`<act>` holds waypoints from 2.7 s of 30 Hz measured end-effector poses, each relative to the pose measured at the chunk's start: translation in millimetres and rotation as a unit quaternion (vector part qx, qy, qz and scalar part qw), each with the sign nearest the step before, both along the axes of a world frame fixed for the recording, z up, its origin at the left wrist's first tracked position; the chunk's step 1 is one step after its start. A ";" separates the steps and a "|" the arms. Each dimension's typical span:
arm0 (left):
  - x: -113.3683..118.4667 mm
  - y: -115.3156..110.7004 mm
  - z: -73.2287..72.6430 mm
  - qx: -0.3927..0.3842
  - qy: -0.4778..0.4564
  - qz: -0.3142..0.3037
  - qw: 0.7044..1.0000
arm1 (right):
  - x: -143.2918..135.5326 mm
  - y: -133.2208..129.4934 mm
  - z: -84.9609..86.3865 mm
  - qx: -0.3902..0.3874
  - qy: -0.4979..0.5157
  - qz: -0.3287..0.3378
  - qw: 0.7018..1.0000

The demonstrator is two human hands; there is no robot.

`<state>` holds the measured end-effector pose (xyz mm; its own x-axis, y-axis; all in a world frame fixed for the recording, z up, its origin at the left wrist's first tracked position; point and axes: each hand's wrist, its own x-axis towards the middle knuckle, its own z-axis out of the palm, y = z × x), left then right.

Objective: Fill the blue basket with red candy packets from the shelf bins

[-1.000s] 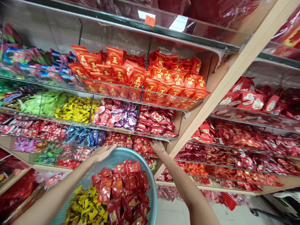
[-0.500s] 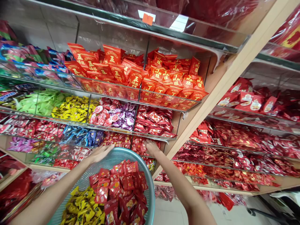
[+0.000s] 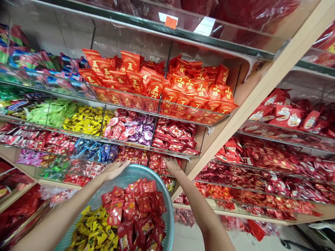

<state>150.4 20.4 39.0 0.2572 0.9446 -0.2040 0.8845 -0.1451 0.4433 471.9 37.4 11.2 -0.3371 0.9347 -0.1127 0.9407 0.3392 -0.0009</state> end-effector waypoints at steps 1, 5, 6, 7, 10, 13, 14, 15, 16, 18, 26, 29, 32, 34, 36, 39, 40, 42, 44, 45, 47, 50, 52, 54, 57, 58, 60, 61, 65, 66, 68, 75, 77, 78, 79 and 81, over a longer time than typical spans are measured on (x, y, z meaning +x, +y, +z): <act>0.0 0.3 -0.3 -0.001 0.004 0.001 1.000 | -0.2 -0.9 -1.4 0.006 -0.001 -0.002 1.000; 0.7 -0.9 0.8 -0.004 0.010 0.001 1.000 | -1.7 -4.6 -1.9 0.023 -0.005 -0.014 1.000; 0.9 -1.5 1.5 -0.008 0.008 0.001 1.000 | -1.4 -6.0 0.0 0.028 -0.002 -0.018 0.999; 1.1 -2.1 2.2 -0.011 0.006 0.002 1.000 | -0.7 -8.1 3.1 0.037 0.004 -0.019 0.999; 1.1 -3.4 4.1 -0.015 -0.001 0.000 1.000 | -0.3 -19.2 18.1 0.065 0.034 0.004 0.997; 0.5 -3.7 5.1 -0.020 -0.007 0.000 1.000 | -12.9 -37.4 37.7 0.051 0.087 0.057 0.993; 0.3 -3.6 5.3 -0.020 -0.008 0.000 1.000 | -21.7 -43.9 43.4 0.035 0.108 0.080 0.990; 0.1 -3.6 5.4 -0.021 -0.009 0.000 1.000 | -32.9 -49.9 48.0 0.017 0.129 0.108 0.986; -0.1 -3.5 5.5 -0.022 -0.010 0.000 1.000 | -46.1 -55.1 51.1 -0.003 0.145 0.136 0.980; -0.4 -3.3 5.3 -0.024 -0.011 -0.003 1.000 | -77.0 -61.9 51.9 -0.033 0.162 0.189 0.968; -3.8 0.5 3.6 -0.032 -0.036 -0.015 0.999 | -185.7 -48.0 4.8 -0.061 0.148 0.299 0.941; -4.8 1.9 3.1 -0.035 -0.041 -0.016 0.998 | -199.3 -41.9 -11.4 -0.061 0.135 0.298 0.943; -5.1 1.9 2.6 -0.035 -0.045 -0.013 0.998 | -201.9 -40.9 -19.3 -0.050 0.139 0.301 0.942; -5.2 1.6 2.6 -0.036 -0.049 -0.013 0.998 | -201.6 -42.2 -21.8 -0.041 0.141 0.312 0.939; -5.3 1.3 2.7 -0.036 -0.050 -0.015 0.998 | -201.4 -44.2 -23.7 -0.030 0.134 0.321 0.937; -5.2 1.3 2.9 -0.036 -0.042 -0.017 0.998 | -200.5 -46.9 -27.1 -0.015 0.107 0.315 0.943; -5.1 1.4 3.0 -0.036 -0.039 -0.017 0.998 | -199.8 -47.5 -28.0 -0.012 0.097 0.308 0.946; -4.8 1.6 3.1 -0.033 -0.034 -0.014 0.999 | -197.5 -48.2 -28.8 -0.013 0.082 0.290 0.953; -4.6 1.6 3.5 -0.030 -0.030 -0.015 0.999 | -194.6 -48.1 -27.9 -0.019 0.083 0.268 0.960; -4.5 1.5 3.7 -0.029 -0.029 -0.018 0.999 | -193.3 -47.7 -26.8 -0.024 0.088 0.258 0.962; -4.5 1.4 4.1 -0.029 -0.028 -0.025 0.999 | -191.5 -46.8 -23.8 -0.031 0.099 0.245 0.964; -4.9 1.6 3.7 -0.032 -0.028 -0.024 0.999 | -192.2 -45.9 -19.7 -0.027 0.106 0.248 0.963; -5.3 2.1 2.5 -0.032 -0.029 -0.020 0.999 | -194.7 -46.5 -18.5 -0.022 0.102 0.259 0.960; -5.7 2.9 0.9 -0.030 -0.033 -0.016 0.999 | -197.8 -48.2 -18.5 -0.026 0.095 0.265 0.959; -5.9 4.2 -0.6 -0.030 -0.042 -0.012 0.999 | -199.4 -52.0 -17.5 -0.052 0.093 0.262 0.959; -5.9 4.4 -0.6 -0.031 -0.044 -0.011 0.998 | -198.0 -53.2 -15.9 -0.062 0.097 0.262 0.958; -5.4 4.5 0.4 -0.033 -0.048 -0.015 0.998 | -190.7 -55.0 -9.6 -0.067 0.120 0.270 0.953; -5.0 4.3 1.3 -0.034 -0.050 -0.019 0.998 | -184.4 -55.4 -4.9 -0.061 0.139 0.275 0.949; -3.4 2.9 5.4 -0.041 -0.057 -0.030 0.997 | -139.3 -53.6 20.0 -0.008 0.228 0.245 0.942; -3.1 2.7 6.1 -0.044 -0.057 -0.028 0.997 | -123.2 -52.0 25.5 0.006 0.247 0.220 0.943; -2.9 2.7 6.8 -0.048 -0.053 -0.020 0.997 | -87.8 -47.3 32.4 0.022 0.280 0.170 0.945; -4.2 4.3 3.7 -0.045 -0.049 -0.017 0.998 | 5.0 -29.7 6.2 0.012 0.263 0.049 0.963; -4.3 4.1 3.6 -0.043 -0.054 -0.018 0.997 | 10.8 -28.5 -2.3 0.001 0.235 0.043 0.971; -4.3 3.7 3.9 -0.043 -0.055 -0.018 0.997 | 11.1 -28.6 -4.6 -0.002 0.220 0.036 0.975; -4.2 3.2 4.4 -0.043 -0.056 -0.016 0.997 | 10.4 -29.0 -5.4 -0.003 0.199 0.028 0.980; -3.8 2.1 5.5 -0.045 -0.055 -0.011 0.997 | 7.4 -30.9 -3.3 -0.001 0.145 0.017 0.989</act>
<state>146.5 22.6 44.5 0.3039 0.9172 -0.2576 0.8268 -0.1196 0.5496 479.3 6.5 7.9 -0.3869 0.9221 -0.0091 0.8889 0.3703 -0.2697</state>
